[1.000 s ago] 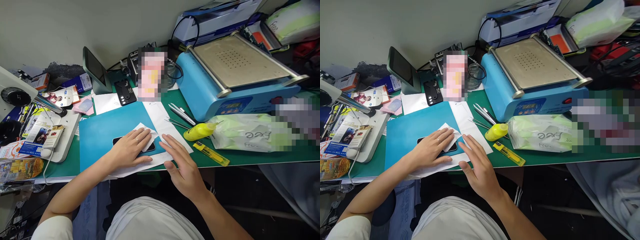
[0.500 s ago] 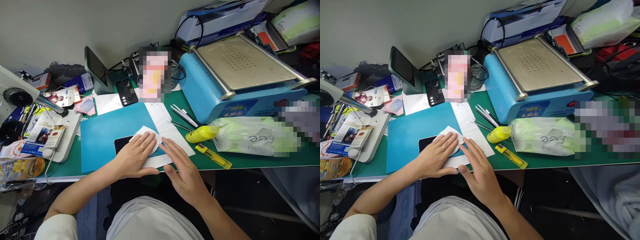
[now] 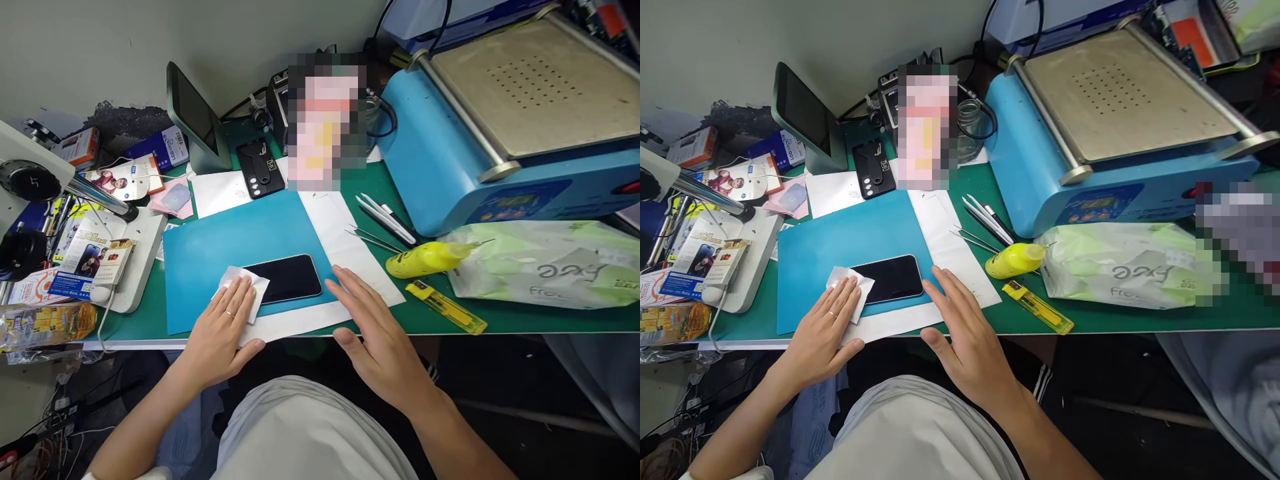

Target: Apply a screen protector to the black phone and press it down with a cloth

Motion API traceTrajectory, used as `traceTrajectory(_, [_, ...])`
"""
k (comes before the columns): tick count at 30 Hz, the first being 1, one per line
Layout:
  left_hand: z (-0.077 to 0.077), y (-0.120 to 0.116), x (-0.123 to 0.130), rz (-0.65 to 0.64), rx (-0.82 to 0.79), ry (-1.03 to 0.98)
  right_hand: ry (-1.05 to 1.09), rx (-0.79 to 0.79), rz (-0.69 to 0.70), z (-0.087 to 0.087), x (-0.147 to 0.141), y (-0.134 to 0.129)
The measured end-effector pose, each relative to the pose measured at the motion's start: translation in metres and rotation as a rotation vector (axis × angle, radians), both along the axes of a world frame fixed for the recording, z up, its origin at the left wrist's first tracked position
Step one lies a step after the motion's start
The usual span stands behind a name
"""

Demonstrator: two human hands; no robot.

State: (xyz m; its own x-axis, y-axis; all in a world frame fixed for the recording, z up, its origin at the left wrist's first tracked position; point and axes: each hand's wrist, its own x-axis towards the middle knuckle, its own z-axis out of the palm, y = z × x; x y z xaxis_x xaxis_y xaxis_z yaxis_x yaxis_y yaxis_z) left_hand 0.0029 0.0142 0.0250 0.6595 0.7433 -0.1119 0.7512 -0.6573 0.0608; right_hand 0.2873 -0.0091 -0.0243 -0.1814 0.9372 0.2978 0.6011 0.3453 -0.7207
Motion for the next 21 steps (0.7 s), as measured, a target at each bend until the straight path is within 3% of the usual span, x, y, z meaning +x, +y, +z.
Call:
traceTrajectory(3, [-0.001,-0.006,0.009,0.048,0.035,-0.014,-0.017,-0.004,0.02,0.001,0.002,0.0])
traceTrajectory(11, [-0.012,0.017,0.068,0.109,0.085,-0.086,0.071,0.101,-0.028,-0.005,0.003,0.004])
traceTrajectory(17, [-0.012,-0.007,0.057,0.135,0.094,-0.094,0.113,0.122,-0.045,-0.005,0.001,0.003])
traceTrajectory(21, [-0.016,0.004,0.06,0.164,0.104,-0.088,0.114,0.11,-0.052,-0.005,-0.003,0.005])
